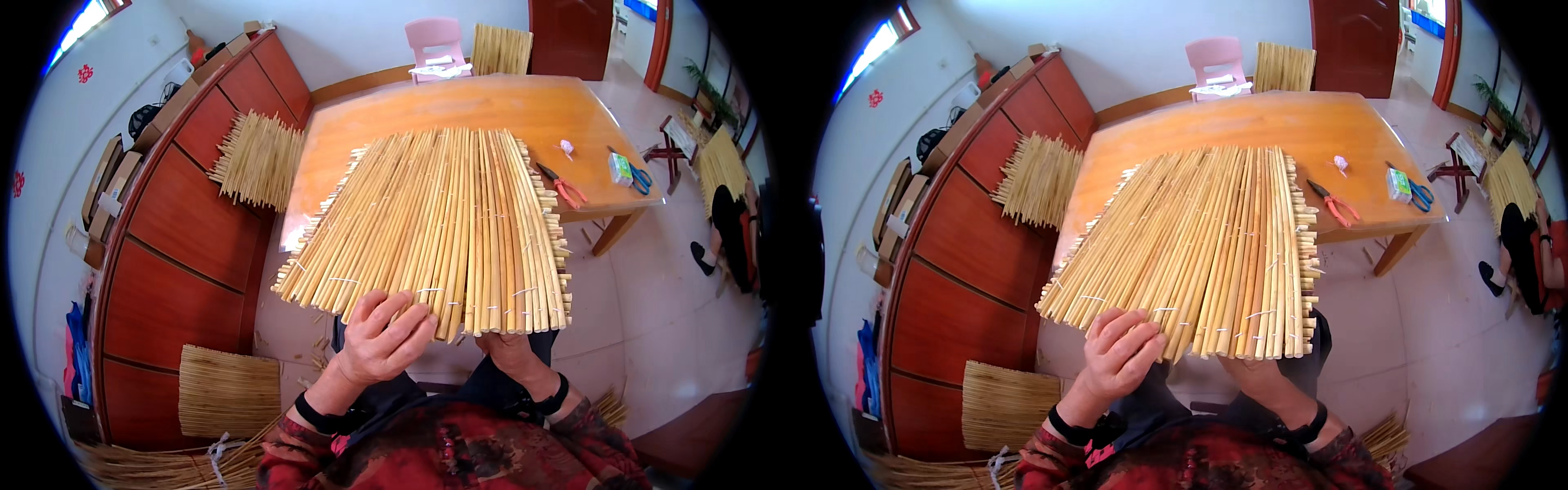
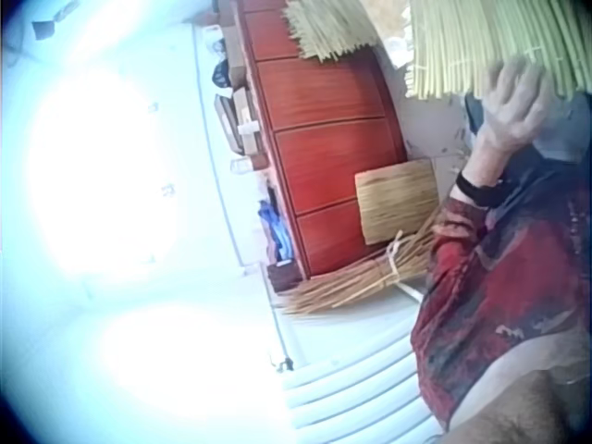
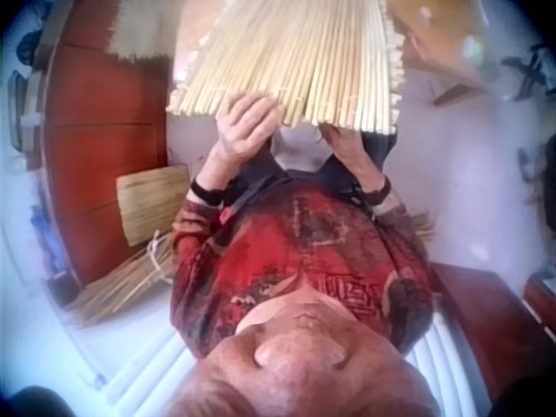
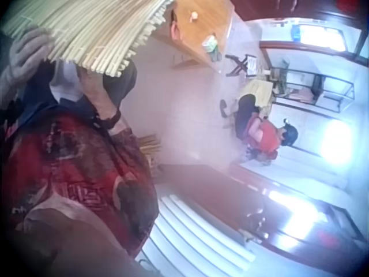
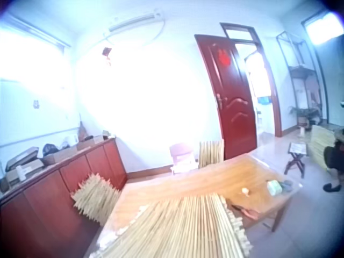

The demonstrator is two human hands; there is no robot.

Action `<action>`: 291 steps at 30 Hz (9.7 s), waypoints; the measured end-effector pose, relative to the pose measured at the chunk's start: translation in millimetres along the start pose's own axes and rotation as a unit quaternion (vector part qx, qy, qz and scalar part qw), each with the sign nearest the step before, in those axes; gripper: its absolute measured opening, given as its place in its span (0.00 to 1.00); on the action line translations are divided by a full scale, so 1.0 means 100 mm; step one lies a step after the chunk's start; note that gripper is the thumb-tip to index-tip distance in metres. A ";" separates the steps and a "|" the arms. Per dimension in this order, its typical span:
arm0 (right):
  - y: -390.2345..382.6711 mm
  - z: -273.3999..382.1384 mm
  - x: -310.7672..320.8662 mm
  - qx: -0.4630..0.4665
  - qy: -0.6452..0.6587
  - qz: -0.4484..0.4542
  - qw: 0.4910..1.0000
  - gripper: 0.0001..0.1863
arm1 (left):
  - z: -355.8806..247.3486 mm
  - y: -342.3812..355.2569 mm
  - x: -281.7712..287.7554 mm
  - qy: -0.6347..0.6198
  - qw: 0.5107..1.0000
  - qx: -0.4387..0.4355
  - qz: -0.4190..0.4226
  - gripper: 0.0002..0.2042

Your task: The person weaves a mat using bamboo strips and white thread. They trim the ends of the bamboo strips with scissors and use a needle to thread through the pieces to bind them together.

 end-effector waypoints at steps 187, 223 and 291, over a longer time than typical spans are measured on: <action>1.01 -0.02 1.11 0.054 -0.405 -0.050 0.912 0.06 | -0.32 -1.81 -0.68 -0.637 0.343 0.683 -0.098 0.18; 0.24 0.47 -0.01 0.025 -0.342 0.320 0.883 0.15 | -0.69 -1.13 -0.58 -0.771 0.304 0.556 0.072 0.17; 0.53 0.54 -0.46 0.135 -0.555 0.338 0.748 0.14 | -0.58 -1.54 -0.83 -0.544 0.401 0.713 -0.189 0.15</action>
Point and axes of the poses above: each hand's wrist, its own y-axis towards the middle knuckle, its own x-axis out of the back of the hand, z = x × y, the point moved 2 cm from there along y, towards the middle knuckle, and after that the axes turned 1 degree about x, right-handed, at the moved point
